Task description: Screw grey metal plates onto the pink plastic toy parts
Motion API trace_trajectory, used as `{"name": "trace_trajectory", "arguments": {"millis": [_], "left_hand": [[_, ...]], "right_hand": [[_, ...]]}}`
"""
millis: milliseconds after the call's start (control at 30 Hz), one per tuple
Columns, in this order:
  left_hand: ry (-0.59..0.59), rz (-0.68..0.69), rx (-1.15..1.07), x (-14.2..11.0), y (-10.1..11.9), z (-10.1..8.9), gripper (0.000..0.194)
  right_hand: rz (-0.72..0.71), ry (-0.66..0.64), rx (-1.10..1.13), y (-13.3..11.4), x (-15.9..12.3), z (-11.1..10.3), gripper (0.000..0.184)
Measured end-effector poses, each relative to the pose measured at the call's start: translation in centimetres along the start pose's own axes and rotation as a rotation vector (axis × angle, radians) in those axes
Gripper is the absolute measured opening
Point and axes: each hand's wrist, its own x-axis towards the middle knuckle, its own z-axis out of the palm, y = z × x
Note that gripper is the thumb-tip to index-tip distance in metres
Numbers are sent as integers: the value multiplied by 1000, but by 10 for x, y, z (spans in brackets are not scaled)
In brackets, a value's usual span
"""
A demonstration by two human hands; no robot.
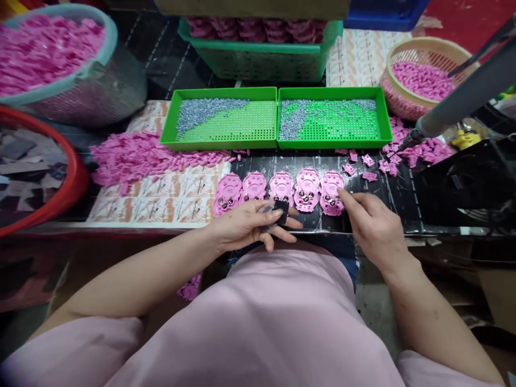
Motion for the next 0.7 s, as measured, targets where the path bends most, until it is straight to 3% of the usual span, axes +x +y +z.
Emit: {"name": "trace_trajectory", "arguments": {"millis": [233, 400, 567, 700], "left_hand": [[85, 57, 145, 7, -6, 5, 34], [108, 42, 175, 9, -6, 8, 15], [86, 1, 157, 10, -7, 9, 17], [29, 39, 153, 11, -12, 15, 19]], "right_hand": [[-96, -34, -62, -7, 3, 9, 28], [-100, -61, -79, -5, 4, 4, 27], [-9, -19, 254, -19, 10, -8, 31], [140, -37, 562, -45, 16, -1, 20]]}}
